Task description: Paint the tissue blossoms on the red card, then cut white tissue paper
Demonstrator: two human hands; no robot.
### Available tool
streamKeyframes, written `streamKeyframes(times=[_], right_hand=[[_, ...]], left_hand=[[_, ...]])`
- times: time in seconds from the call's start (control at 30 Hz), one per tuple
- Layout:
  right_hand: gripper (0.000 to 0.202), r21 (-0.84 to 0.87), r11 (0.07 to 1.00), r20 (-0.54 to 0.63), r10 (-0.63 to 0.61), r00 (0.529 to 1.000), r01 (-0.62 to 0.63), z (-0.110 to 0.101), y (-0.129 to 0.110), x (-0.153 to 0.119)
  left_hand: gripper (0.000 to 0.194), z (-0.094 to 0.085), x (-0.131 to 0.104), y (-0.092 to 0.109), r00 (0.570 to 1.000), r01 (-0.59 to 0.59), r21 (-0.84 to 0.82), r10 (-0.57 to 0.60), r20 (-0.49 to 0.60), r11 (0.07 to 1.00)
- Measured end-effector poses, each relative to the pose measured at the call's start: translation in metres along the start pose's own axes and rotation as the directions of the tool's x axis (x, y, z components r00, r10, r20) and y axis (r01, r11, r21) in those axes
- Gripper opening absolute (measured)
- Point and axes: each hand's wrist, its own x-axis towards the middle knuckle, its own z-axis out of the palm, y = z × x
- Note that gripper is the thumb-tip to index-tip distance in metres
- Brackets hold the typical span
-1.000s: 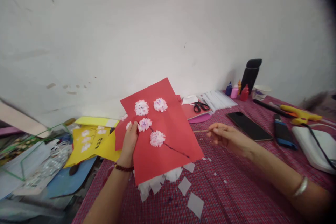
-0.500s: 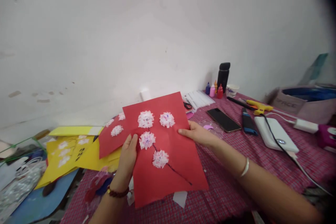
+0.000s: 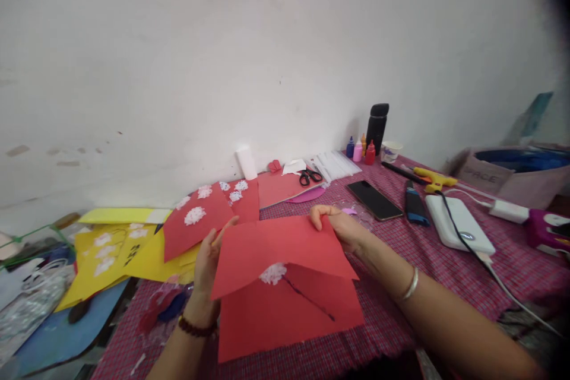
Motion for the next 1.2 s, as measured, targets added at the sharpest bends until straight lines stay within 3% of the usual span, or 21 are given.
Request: streamKeyframes(times=[0.1,0.2,0.3,0.37,0.43,0.47,0.53,0.6,0.63,0.7,0.77,0.83,0.9,0.97,1.0,1.03,1.07,1.13,1.2], right_hand=[[0.014,-0.236,0.963,0.009,-0.13,0.991,0.128,-0.004,-0.005,0.0],[0.022,-0.44,0.871,0.064,-0.211,0.975,0.217,0.002,-0.012,-0.003],[0.025,-0.546,0.799,0.081,-0.249,0.965,0.252,0.02,-0.016,-0.007],[0.028,-0.584,0.765,0.075,-0.282,0.957,0.271,0.035,-0.018,-0.008],[0.028,-0.561,0.77,0.061,-0.328,0.943,0.305,0.049,-0.022,-0.007],[0.026,-0.524,0.786,0.044,-0.359,0.932,0.327,0.054,-0.026,-0.006],[0.02,-0.431,0.816,-0.012,-0.431,0.902,0.384,0.063,-0.034,-0.002],[0.016,-0.421,0.792,-0.034,-0.5,0.865,0.442,0.072,-0.044,0.003],[0.016,-0.455,0.761,-0.016,-0.525,0.851,0.461,0.077,-0.049,0.005],[0.016,-0.569,0.662,0.069,-0.552,0.831,0.488,0.088,-0.057,0.007],[0.019,-0.69,0.515,0.191,-0.549,0.814,0.509,0.097,-0.06,0.004],[0.03,-0.749,0.398,0.306,-0.501,0.81,0.529,0.1,-0.06,-0.003],[0.045,-0.728,0.433,0.316,-0.478,0.82,0.532,0.094,-0.056,-0.008],[0.047,-0.633,0.583,0.021,-0.645,0.764,0.51,0.085,-0.052,-0.007],[0.05,-0.554,0.684,-0.071,-0.607,0.791,0.475,0.082,-0.051,-0.005],[0.05,-0.461,0.78,-0.123,-0.529,0.84,0.423,0.079,-0.05,-0.001],[0.053,-0.392,0.846,-0.141,-0.444,0.885,0.362,0.079,-0.049,0.002],[0.063,-0.368,0.878,-0.116,-0.371,0.921,0.307,0.082,-0.049,0.006],[0.064,-0.486,0.814,-0.085,-0.406,0.91,0.318,0.088,-0.049,0.004]], left_hand=[[0.067,-0.002,0.0,-0.007,0.982,0.129,-0.051,-0.12,0.144,0.99],[0.047,0.009,0.0,-0.016,0.964,0.154,0.144,-0.181,0.197,0.978],[0.026,0.036,0.002,-0.017,0.949,-0.089,0.392,-0.042,0.314,0.916],[0.016,0.06,0.001,-0.009,0.914,-0.355,0.51,0.176,0.366,0.783],[0.008,0.082,-0.003,0.005,0.853,-0.521,0.615,0.349,0.388,0.592],[0.008,0.093,-0.007,0.013,0.796,-0.595,0.644,0.461,0.391,0.481],[0.03,0.112,-0.016,0.026,0.632,-0.759,0.598,0.515,0.58,0.258],[0.044,0.128,-0.023,0.033,0.589,-0.807,0.528,0.437,0.68,0.266],[0.046,0.135,-0.024,0.034,0.58,-0.814,0.504,0.471,0.665,0.29],[0.04,0.142,-0.018,0.036,0.586,-0.805,0.457,0.622,0.518,0.378],[0.026,0.141,-0.004,0.039,0.657,-0.75,0.356,0.693,0.297,0.558],[0.011,0.135,0.014,0.048,0.753,-0.656,0.215,0.648,0.115,0.724],[0.008,0.127,0.028,0.054,0.788,-0.609,0.115,0.615,-0.033,0.785],[0.011,0.124,0.035,0.05,0.775,-0.616,0.102,0.624,-0.1,0.781],[0.008,0.125,0.035,0.043,0.767,-0.623,0.11,0.633,-0.104,0.774],[0.009,0.127,0.034,0.033,0.744,-0.65,0.171,0.666,-0.057,0.741],[0.017,0.13,0.032,0.021,0.679,-0.71,0.245,0.734,-0.009,0.66],[0.03,0.135,0.022,-0.003,0.5,-0.811,0.464,0.833,0.236,0.356],[0.042,0.134,0.009,-0.017,0.391,-0.799,0.6,0.788,0.476,0.035]])
